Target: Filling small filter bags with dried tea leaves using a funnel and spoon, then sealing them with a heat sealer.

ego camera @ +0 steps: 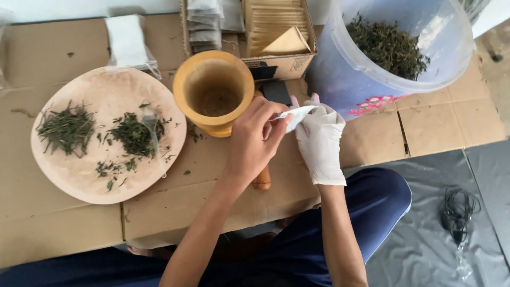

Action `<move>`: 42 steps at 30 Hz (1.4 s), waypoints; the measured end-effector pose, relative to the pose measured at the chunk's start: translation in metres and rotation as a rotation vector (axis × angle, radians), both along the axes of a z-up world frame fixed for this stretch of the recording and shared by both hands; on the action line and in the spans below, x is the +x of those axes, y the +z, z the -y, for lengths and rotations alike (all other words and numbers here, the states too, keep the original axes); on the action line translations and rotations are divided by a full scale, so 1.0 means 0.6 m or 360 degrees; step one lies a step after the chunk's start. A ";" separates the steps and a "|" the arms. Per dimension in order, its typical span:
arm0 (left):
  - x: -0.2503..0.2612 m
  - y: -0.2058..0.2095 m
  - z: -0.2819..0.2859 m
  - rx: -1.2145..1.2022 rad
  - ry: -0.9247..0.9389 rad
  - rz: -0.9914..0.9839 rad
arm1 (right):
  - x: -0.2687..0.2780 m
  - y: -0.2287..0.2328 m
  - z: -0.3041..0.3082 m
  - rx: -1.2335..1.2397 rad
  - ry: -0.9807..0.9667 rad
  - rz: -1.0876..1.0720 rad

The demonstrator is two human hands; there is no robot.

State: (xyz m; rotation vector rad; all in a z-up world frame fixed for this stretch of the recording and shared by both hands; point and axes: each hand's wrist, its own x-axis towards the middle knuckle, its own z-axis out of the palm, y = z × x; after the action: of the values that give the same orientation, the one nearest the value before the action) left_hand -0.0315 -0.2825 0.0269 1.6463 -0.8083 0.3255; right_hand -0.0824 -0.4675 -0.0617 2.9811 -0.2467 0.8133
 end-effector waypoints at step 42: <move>0.011 -0.064 0.090 0.0021 0.0318 0.0140 | 0.040 0.102 0.043 0.2017 0.0183 0.0005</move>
State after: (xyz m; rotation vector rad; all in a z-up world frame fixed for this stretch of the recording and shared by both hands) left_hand -0.0251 -0.3365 -0.0117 1.7386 -0.7132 0.5372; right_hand -0.0585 -0.4930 -0.0007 4.1638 -0.8839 0.8778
